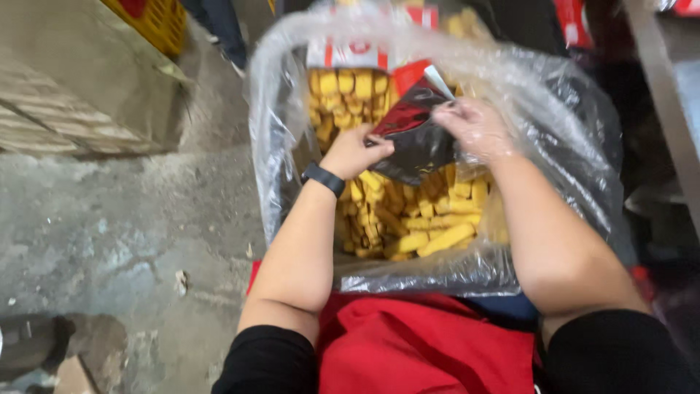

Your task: The person packs breadsticks into plastic bags by hand, taking them from a large bin and placing them into individual bags.

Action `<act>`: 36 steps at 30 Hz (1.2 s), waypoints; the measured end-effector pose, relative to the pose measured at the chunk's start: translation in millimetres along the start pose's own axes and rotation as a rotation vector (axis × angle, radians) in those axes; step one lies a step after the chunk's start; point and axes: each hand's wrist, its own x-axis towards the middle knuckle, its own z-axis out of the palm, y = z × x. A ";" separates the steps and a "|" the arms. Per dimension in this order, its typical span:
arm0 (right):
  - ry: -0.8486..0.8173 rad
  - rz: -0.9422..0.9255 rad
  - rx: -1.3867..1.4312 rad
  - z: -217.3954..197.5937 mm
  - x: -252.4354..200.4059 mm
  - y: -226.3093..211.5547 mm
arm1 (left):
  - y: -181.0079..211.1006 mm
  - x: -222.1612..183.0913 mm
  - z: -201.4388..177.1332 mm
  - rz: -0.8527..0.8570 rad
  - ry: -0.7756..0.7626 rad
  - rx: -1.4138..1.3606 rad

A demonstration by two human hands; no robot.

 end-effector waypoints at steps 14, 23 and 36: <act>0.439 0.416 1.009 15.8 13.3 19.9 | -9.4 15.3 20.6 -0.070 -0.097 -0.811; 0.330 0.316 -0.279 29.5 0.8 -35.8 | 15.1 5.6 0.2 0.161 0.454 -0.387; -0.087 0.097 0.082 52.1 -5.1 -8.7 | 53.5 -23.9 18.0 0.145 0.211 0.161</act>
